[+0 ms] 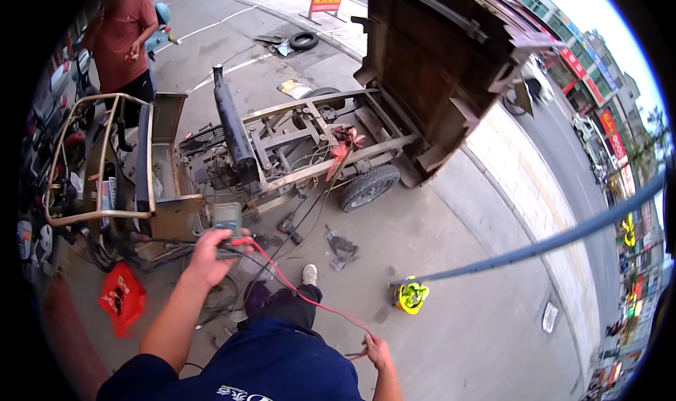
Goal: The person uses a multimeter to test the electrical system of a three-wheeled vehicle. They connect the multimeter probes to various points within the exposed wiring harness under the seat area, checking for continuity or voltage. The person manipulates the wires and probes throughout the clip.
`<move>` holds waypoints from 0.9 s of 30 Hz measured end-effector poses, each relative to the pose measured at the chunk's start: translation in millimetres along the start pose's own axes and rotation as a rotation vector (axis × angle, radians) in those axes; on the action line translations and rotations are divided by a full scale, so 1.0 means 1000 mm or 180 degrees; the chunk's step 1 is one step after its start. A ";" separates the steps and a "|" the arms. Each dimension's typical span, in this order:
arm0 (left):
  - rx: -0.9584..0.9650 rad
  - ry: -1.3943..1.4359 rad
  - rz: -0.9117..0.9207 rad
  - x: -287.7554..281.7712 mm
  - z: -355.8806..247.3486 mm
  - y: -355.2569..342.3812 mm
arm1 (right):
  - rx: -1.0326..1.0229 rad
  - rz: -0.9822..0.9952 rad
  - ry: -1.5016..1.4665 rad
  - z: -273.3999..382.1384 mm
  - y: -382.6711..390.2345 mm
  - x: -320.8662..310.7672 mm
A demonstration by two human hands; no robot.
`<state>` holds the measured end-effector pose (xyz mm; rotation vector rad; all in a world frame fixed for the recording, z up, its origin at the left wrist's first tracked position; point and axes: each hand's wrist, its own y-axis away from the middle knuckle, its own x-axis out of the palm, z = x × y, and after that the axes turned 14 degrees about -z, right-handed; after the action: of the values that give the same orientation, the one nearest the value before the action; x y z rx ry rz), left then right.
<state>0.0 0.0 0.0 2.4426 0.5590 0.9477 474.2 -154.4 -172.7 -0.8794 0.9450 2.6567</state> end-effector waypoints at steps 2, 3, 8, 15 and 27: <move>-0.0424 -0.0197 0.0154 0.020 0.025 -0.024 | 0.0584 -0.0318 -0.0431 -0.029 0.003 0.005; -0.0700 0.0060 0.0283 0.081 0.083 -0.033 | 0.0821 -0.0631 -0.0328 -0.024 -0.032 -0.110; -0.1273 -0.0569 0.0323 0.168 0.122 -0.127 | 0.1747 -0.0578 -0.0615 0.013 -0.101 -0.129; -0.0931 -0.0805 0.0354 0.197 0.107 -0.186 | 0.1492 0.0442 0.1325 0.114 -0.261 -0.123; 0.1108 0.1955 -0.3474 0.167 0.032 -0.137 | -0.3283 0.1579 0.3423 0.534 -0.597 0.083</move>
<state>108.2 189.4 -9.4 1.5524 2.1023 1.0840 368.6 643.4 -196.7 -2.7350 -0.3504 2.9263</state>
